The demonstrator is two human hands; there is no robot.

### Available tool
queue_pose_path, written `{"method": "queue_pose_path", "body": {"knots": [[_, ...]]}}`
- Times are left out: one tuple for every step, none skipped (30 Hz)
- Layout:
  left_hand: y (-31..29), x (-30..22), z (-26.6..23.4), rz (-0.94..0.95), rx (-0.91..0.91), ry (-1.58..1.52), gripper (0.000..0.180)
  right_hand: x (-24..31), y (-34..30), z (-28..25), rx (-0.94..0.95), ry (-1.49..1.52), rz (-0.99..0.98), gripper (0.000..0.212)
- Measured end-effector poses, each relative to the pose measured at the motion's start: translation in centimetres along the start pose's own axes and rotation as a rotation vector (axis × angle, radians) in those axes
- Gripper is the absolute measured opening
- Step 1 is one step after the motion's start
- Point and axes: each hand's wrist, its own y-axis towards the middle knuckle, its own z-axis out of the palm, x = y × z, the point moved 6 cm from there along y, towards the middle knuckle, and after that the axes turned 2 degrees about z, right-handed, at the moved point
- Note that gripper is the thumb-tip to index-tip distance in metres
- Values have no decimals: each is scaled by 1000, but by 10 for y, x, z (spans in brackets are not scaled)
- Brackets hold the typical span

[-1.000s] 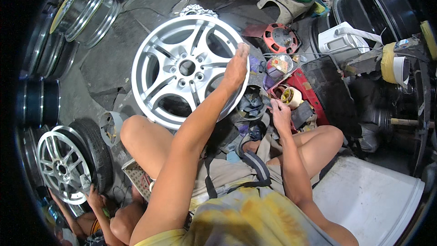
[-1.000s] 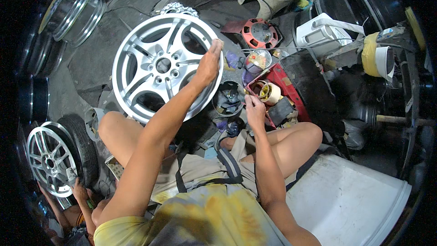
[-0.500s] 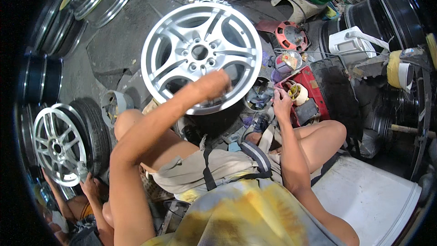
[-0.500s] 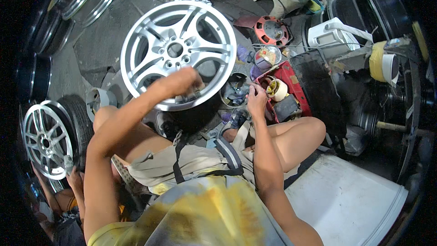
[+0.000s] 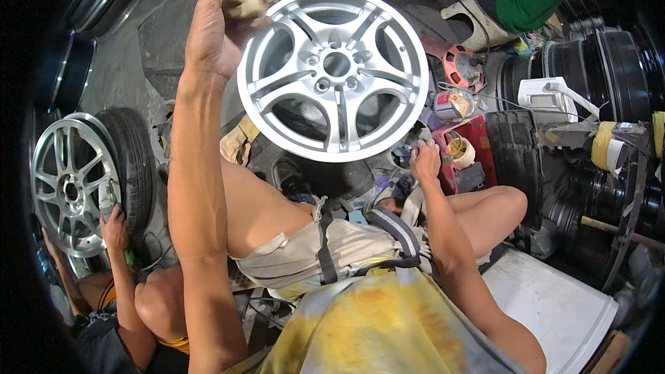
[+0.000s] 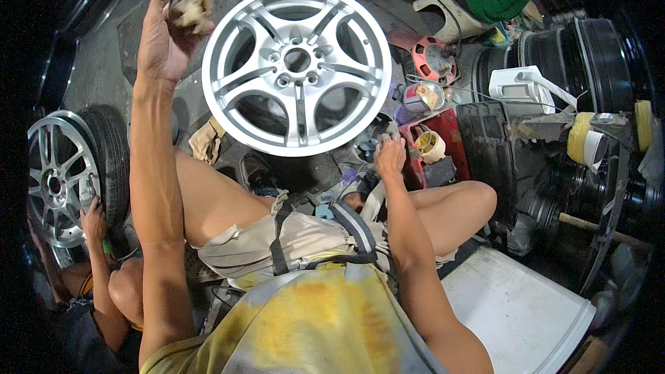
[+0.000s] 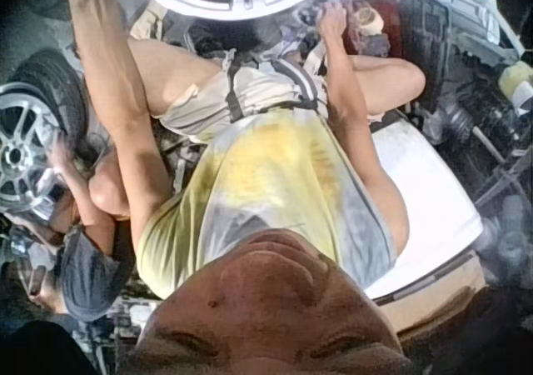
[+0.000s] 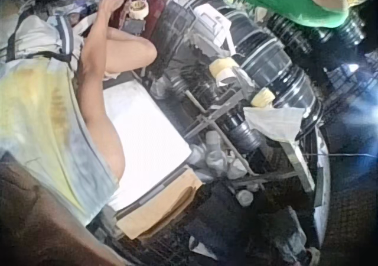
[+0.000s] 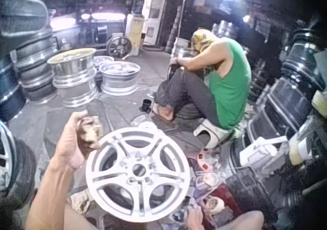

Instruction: The person sits on the floor and scrubs a silver alloy car wheel with a cloth. They wipe the spokes and rim repeatedly, rotating the wheel to access different areas. Another person is visible in the background working on a separate wheel.

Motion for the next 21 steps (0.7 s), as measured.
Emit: {"method": "queue_pose_path", "body": {"knots": [[3,0,-12,-5,-11,4,25,1,1,1,6,-27,5,19],[4,2,-21,-11,-22,9,25,2,2,3,11,-53,11,20],[2,0,-21,-7,-53,-32,23,5,4,1,13,-78,17,20],[-4,-4,-14,1,-85,-27,21,10,6,0,84,-110,22,22],[-10,-9,-3,9,-117,-22,19,15,7,-1,154,-140,27,24],[-15,-13,1,18,-149,-17,17,19,8,0,223,-172,31,26],[-17,-17,1,57,-119,38,15,20,7,2,208,-218,16,29],[-18,-20,0,97,-89,93,14,19,5,7,194,-265,0,32],[-18,-22,-1,134,-59,148,12,24,4,4,181,-313,-15,35],[-16,-22,-4,177,-36,194,12,24,3,5,232,-298,25,38],[-14,-21,-8,220,-13,239,11,24,2,4,283,-282,65,41],[-14,-23,-8,263,7,287,11,25,2,3,336,-266,103,44],[-14,-22,-8,274,-1,323,12,23,1,5,348,-294,100,42],[-15,-20,-8,284,-8,358,12,19,-2,9,361,-323,99,41],[-16,-21,-4,296,-13,393,12,15,-3,13,372,-351,99,40],[-16,-21,2,311,-4,372,13,3,-2,23,354,-339,99,37],[-14,-20,10,324,12,345,13,-20,-1,38,334,-329,108,34],[-17,-22,10,340,6,340,13,-10,1,37,325,-310,90,32],[-19,-25,8,356,-12,396,13,-4,2,34,311,-264,89,29],[-21,-28,7,372,-31,452,13,1,2,28,296,-217,89,26],[-21,-25,9,382,-37,493,13,5,1,16,278,-180,106,23]]}}
